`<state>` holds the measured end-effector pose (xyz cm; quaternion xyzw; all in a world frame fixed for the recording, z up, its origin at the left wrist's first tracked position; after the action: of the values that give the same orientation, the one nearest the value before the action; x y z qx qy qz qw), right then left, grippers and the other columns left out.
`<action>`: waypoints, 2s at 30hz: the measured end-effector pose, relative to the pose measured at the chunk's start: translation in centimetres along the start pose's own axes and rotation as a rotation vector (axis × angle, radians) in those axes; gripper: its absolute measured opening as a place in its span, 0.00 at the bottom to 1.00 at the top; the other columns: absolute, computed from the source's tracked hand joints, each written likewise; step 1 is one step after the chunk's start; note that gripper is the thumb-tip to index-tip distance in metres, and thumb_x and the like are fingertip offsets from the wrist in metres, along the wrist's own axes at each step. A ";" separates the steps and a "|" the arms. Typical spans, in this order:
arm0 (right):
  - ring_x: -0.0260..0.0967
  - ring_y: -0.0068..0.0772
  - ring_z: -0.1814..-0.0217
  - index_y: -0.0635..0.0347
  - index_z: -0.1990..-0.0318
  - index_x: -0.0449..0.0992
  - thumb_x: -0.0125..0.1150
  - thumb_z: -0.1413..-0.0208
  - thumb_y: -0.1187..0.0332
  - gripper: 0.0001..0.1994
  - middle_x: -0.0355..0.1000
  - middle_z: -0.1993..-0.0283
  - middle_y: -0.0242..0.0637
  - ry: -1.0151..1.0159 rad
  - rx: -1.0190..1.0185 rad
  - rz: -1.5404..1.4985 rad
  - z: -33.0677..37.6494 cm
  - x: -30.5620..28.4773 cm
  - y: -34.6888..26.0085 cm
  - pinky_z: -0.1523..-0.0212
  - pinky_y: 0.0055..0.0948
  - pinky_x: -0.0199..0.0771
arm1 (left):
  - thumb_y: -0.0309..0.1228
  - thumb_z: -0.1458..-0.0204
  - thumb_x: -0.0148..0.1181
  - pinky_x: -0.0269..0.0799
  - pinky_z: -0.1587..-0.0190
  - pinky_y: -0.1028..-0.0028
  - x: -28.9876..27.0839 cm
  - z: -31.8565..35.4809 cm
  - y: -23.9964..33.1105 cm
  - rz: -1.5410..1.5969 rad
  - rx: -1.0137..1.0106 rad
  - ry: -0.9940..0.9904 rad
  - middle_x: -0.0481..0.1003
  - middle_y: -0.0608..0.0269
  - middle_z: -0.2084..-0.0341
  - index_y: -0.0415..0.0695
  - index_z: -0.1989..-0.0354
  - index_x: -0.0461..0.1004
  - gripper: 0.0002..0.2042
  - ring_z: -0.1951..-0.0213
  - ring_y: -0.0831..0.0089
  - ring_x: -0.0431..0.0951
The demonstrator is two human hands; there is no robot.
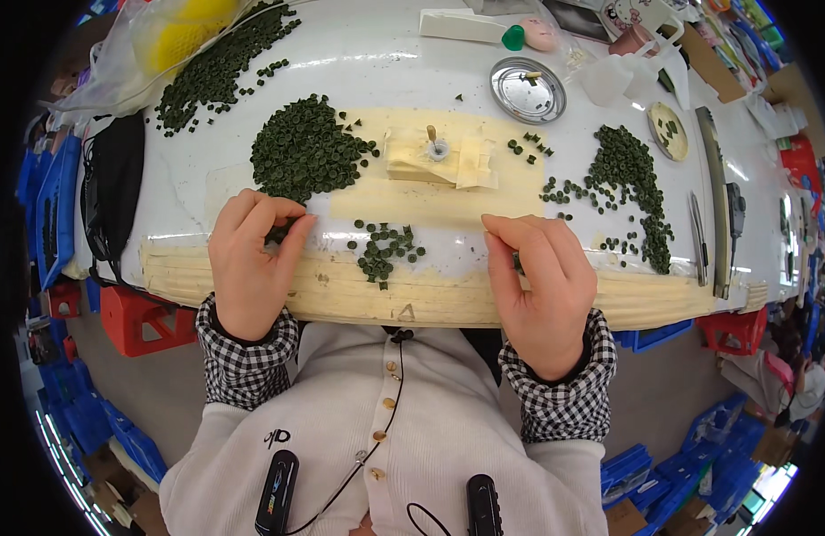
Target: Inspecting and sorting small green plastic toy components and black connectors on a factory workbench.
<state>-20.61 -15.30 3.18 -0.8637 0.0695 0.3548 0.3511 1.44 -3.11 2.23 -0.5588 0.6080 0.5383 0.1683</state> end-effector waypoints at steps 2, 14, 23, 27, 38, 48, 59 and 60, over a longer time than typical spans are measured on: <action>0.71 0.38 0.71 0.66 0.64 0.77 0.65 0.54 0.84 0.09 0.74 0.70 0.42 0.003 0.018 -0.011 0.1 -0.1 -0.1 0.70 0.28 0.71 | 0.20 0.56 0.65 0.68 0.67 0.69 0.0 0.1 0.2 -0.008 -0.006 -0.010 0.71 0.59 0.75 0.37 0.71 0.75 0.05 0.70 0.63 0.72; 0.73 0.38 0.71 0.66 0.64 0.78 0.66 0.55 0.83 0.09 0.75 0.70 0.42 -0.014 0.004 -0.088 0.5 0.5 -0.4 0.70 0.28 0.72 | 0.21 0.56 0.66 0.67 0.65 0.69 -0.5 0.5 -0.2 -0.021 0.025 0.019 0.70 0.59 0.73 0.37 0.69 0.76 0.06 0.69 0.63 0.70; 0.76 0.36 0.67 0.68 0.64 0.78 0.65 0.52 0.82 0.07 0.77 0.68 0.42 -0.052 0.068 -0.185 0.6 0.9 -0.6 0.67 0.25 0.74 | 0.21 0.56 0.66 0.67 0.66 0.68 0.5 0.5 0.3 -0.044 0.063 -0.015 0.70 0.60 0.73 0.40 0.70 0.76 0.06 0.68 0.63 0.70; 0.77 0.29 0.61 0.70 0.59 0.77 0.61 0.45 0.80 0.07 0.79 0.62 0.42 -0.142 0.407 -0.670 1.6 1.8 0.8 0.58 0.24 0.77 | 0.17 0.54 0.64 0.70 0.64 0.75 0.2 0.5 0.7 0.199 0.019 0.054 0.75 0.59 0.69 0.38 0.70 0.76 0.05 0.68 0.72 0.74; 0.78 0.31 0.58 0.65 0.54 0.70 0.53 0.36 0.73 0.07 0.77 0.59 0.42 -0.272 0.681 -1.634 1.1 3.9 0.8 0.55 0.29 0.80 | 0.18 0.46 0.60 0.75 0.59 0.78 3.0 -0.1 4.3 1.298 -0.224 -0.261 0.79 0.58 0.66 0.32 0.55 0.75 0.10 0.63 0.76 0.79; 0.77 0.29 0.53 0.70 0.49 0.71 0.55 0.39 0.78 0.11 0.77 0.56 0.44 -0.215 0.563 -1.417 0.2 4.0 0.3 0.50 0.27 0.79 | 0.20 0.42 0.57 0.78 0.54 0.76 5.0 -0.3 3.5 1.468 -0.331 -0.299 0.79 0.52 0.61 0.32 0.52 0.74 0.10 0.58 0.73 0.80; 0.73 0.24 0.61 0.66 0.58 0.80 0.64 0.48 0.81 0.10 0.75 0.64 0.36 -0.076 0.311 -0.853 -0.9 3.8 -0.4 0.59 0.23 0.72 | 0.17 0.43 0.56 0.77 0.53 0.75 5.3 0.0 3.3 1.542 -0.259 -0.254 0.79 0.52 0.60 0.32 0.55 0.74 0.09 0.58 0.72 0.80; 0.72 0.24 0.63 0.66 0.58 0.81 0.64 0.49 0.81 0.10 0.75 0.65 0.36 -0.072 0.295 -0.818 -0.9 3.8 -0.5 0.60 0.23 0.72 | 0.16 0.44 0.57 0.77 0.53 0.75 5.2 0.0 3.3 1.536 -0.251 -0.257 0.79 0.52 0.60 0.32 0.55 0.74 0.09 0.58 0.72 0.80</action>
<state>-17.14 -15.03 1.43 -0.7477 -0.2408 0.2026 0.5847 -3.06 -6.40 -0.45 0.0692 0.7342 0.6289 -0.2463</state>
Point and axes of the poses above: each hand's wrist, its own z-axis away from the middle knuckle, its own x-axis out of the palm, y = z × x, the point moved 4 cm from there along -z, towards the middle knuckle
